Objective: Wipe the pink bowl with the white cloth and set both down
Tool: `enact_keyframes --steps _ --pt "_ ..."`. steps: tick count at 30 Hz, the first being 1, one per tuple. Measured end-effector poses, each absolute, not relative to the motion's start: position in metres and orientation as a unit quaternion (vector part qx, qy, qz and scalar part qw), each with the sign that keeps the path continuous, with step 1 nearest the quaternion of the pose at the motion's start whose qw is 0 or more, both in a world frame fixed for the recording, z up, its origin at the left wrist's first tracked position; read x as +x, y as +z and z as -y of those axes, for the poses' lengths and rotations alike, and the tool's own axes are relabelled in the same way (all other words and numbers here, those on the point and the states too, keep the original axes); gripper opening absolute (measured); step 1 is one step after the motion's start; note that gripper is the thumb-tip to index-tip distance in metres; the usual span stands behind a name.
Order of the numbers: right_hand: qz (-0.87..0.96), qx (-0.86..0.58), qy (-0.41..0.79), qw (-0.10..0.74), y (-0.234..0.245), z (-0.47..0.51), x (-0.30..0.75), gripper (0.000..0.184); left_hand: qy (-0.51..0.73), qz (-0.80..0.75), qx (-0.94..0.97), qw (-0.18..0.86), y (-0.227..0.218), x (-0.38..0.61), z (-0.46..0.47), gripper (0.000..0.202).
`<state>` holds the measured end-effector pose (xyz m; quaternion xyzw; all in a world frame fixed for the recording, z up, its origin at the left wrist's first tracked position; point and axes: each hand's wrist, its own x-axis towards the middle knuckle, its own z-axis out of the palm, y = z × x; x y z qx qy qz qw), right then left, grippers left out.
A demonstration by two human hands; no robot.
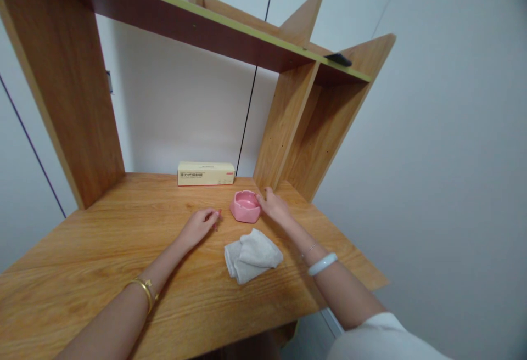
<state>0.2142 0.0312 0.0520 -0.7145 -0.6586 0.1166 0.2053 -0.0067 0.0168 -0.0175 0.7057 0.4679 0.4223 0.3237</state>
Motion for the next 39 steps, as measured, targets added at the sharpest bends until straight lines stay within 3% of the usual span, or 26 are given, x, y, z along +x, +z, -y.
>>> enact_keyframes --steps 6,11,14,16,22,25,30,39 --pt "0.830 -0.509 0.072 0.215 0.049 0.045 0.208 0.013 0.424 -0.462 0.702 0.337 -0.020 -0.007 -0.018 0.037" --pt "0.869 -0.484 -0.024 0.100 0.036 0.089 0.206 0.025 0.426 -0.465 0.700 0.334 -0.014 -0.006 -0.012 0.036" --pt "0.857 -0.509 -0.061 0.053 0.033 0.091 0.211 0.018 0.420 -0.460 0.709 0.330 -0.011 -0.005 -0.009 0.035" --pt "0.842 -0.532 -0.040 0.079 0.034 0.085 0.218 0.013 0.408 -0.448 0.725 0.327 -0.010 -0.004 -0.007 0.035" --pt "0.688 -0.620 0.175 0.336 0.046 0.059 0.266 0.008 0.377 -0.437 0.756 0.310 -0.007 0.000 -0.002 0.036" --pt "0.569 -0.654 0.289 0.407 0.042 0.051 0.297 0.005 0.384 -0.435 0.747 0.324 -0.006 0.001 -0.001 0.034" --pt "0.424 -0.690 0.399 0.430 0.019 0.052 0.330 0.004 0.373 -0.432 0.759 0.313 -0.007 0.000 -0.003 0.032" --pt "0.421 -0.683 0.410 0.435 0.001 0.050 0.339 0.021 0.348 -0.301 0.864 0.202 0.019 0.034 0.009 0.026"
